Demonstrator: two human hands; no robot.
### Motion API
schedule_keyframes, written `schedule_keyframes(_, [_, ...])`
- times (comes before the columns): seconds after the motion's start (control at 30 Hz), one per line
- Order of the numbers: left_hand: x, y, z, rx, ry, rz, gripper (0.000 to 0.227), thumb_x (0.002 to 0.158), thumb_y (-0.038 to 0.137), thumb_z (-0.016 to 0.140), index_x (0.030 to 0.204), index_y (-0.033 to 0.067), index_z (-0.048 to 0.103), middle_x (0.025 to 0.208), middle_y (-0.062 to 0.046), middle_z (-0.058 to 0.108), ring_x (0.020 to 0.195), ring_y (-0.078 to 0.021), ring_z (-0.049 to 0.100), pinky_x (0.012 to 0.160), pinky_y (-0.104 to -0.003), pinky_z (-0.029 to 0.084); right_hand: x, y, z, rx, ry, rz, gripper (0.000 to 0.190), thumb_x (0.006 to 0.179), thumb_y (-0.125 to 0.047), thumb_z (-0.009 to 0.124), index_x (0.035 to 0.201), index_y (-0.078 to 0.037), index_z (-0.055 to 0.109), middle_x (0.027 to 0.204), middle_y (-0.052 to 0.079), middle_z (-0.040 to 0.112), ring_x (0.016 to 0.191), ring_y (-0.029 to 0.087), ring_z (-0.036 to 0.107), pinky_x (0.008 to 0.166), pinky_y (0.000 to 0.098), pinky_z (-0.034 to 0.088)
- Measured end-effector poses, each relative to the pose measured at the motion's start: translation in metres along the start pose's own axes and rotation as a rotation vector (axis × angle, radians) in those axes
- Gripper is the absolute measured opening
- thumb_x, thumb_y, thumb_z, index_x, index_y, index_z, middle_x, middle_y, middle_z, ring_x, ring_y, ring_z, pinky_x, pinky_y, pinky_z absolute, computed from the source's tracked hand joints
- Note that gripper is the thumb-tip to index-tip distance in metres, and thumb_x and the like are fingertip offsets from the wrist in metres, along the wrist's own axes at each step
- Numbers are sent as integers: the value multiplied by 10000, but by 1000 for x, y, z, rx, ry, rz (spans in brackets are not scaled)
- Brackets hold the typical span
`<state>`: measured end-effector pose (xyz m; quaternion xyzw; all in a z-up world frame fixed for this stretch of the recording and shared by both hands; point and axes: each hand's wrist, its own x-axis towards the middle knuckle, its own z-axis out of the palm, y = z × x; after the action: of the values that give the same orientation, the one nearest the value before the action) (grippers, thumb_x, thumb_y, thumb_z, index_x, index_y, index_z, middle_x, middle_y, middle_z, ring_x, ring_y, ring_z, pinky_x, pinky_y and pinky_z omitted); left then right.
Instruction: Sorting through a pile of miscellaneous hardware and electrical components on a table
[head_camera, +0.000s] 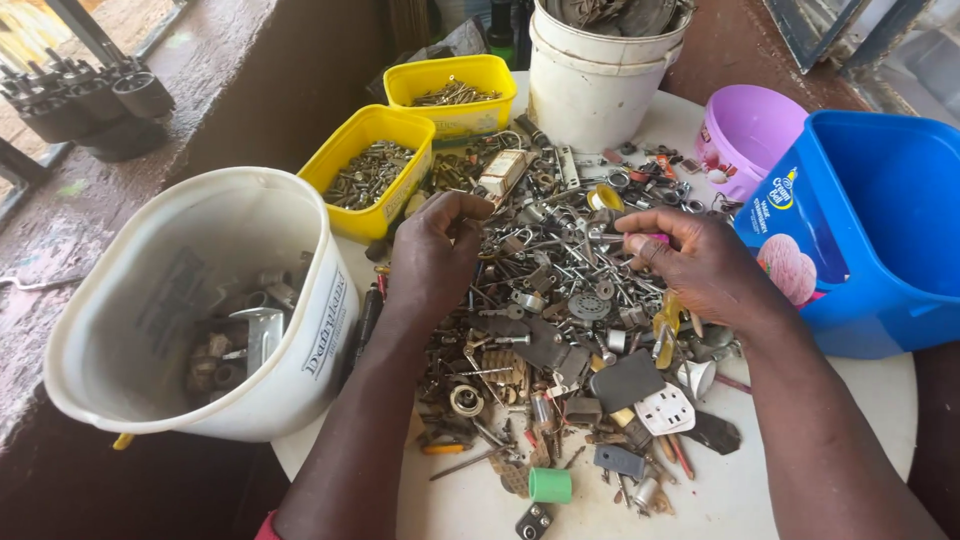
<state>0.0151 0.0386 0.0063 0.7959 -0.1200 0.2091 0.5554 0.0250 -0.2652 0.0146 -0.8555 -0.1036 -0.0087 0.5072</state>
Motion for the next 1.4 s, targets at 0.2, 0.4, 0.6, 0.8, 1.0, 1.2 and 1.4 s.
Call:
schedule_keyframes(0.2, [1, -2, -1, 32, -29, 26, 311, 1013, -42, 517, 1173, 108, 737, 1064, -177, 734, 1082, -427, 721, 926, -621, 584, 2, 12, -5, 194, -101, 42, 374, 1125, -137, 484, 1421, 4, 664, 974, 184, 771, 846, 201, 723, 779, 349, 601])
schedule_keyframes(0.4, [-3, 11, 6, 101, 23, 387, 210, 962, 39, 680, 1145, 103, 762, 1084, -152, 757, 1081, -390, 730, 971, -543, 558, 4, 7, -1, 294, -113, 4, 426, 1146, -265, 497, 1428, 37, 600, 845, 181, 771, 715, 209, 776, 672, 323, 639])
schedule_keyframes(0.6, [-28, 58, 28, 128, -440, 211, 744, 910, 381, 839, 1540, 121, 538, 1347, -288, 647, 1215, -481, 658, 1039, -689, 546, -4, -13, 21, 321, -223, -33, 478, 1129, -295, 484, 1469, 20, 597, 757, 212, 722, 628, 277, 744, 620, 384, 627])
schedule_keyframes(0.8, [-29, 31, 41, -239, -427, 74, 289, 1079, 216, 657, 1338, 95, 701, 842, -144, 699, 715, -249, 654, 717, -419, 581, 2, 8, 22, 404, -168, -114, 449, 1146, -309, 487, 1480, -26, 590, 665, 119, 630, 554, 178, 653, 579, 303, 581])
schedule_keyframes(1.0, [-18, 9, 39, -580, -243, -137, 204, 1137, 183, 551, 1257, 55, 655, 759, -109, 706, 619, -149, 665, 602, -270, 589, 9, 12, 7, 543, -106, -90, 451, 1099, -193, 472, 1510, -42, 579, 834, 85, 640, 740, 150, 650, 731, 344, 606])
schedule_keyframes(1.2, [-21, 4, 45, -653, -212, -184, 193, 1113, 187, 617, 1238, 64, 697, 722, -110, 714, 601, -132, 678, 573, -258, 585, 7, 7, -1, 828, -99, -52, 454, 1033, -156, 510, 1451, -26, 628, 769, 108, 632, 682, 184, 661, 739, 389, 612])
schedule_keyframes(1.4, [-19, 10, 41, -648, -176, -235, 197, 1089, 158, 631, 1221, 33, 707, 714, -149, 718, 582, -162, 677, 538, -271, 583, -8, -23, -10, 873, -25, -14, 449, 1072, -341, 564, 1371, -22, 668, 662, 86, 560, 542, 195, 613, 591, 402, 628])
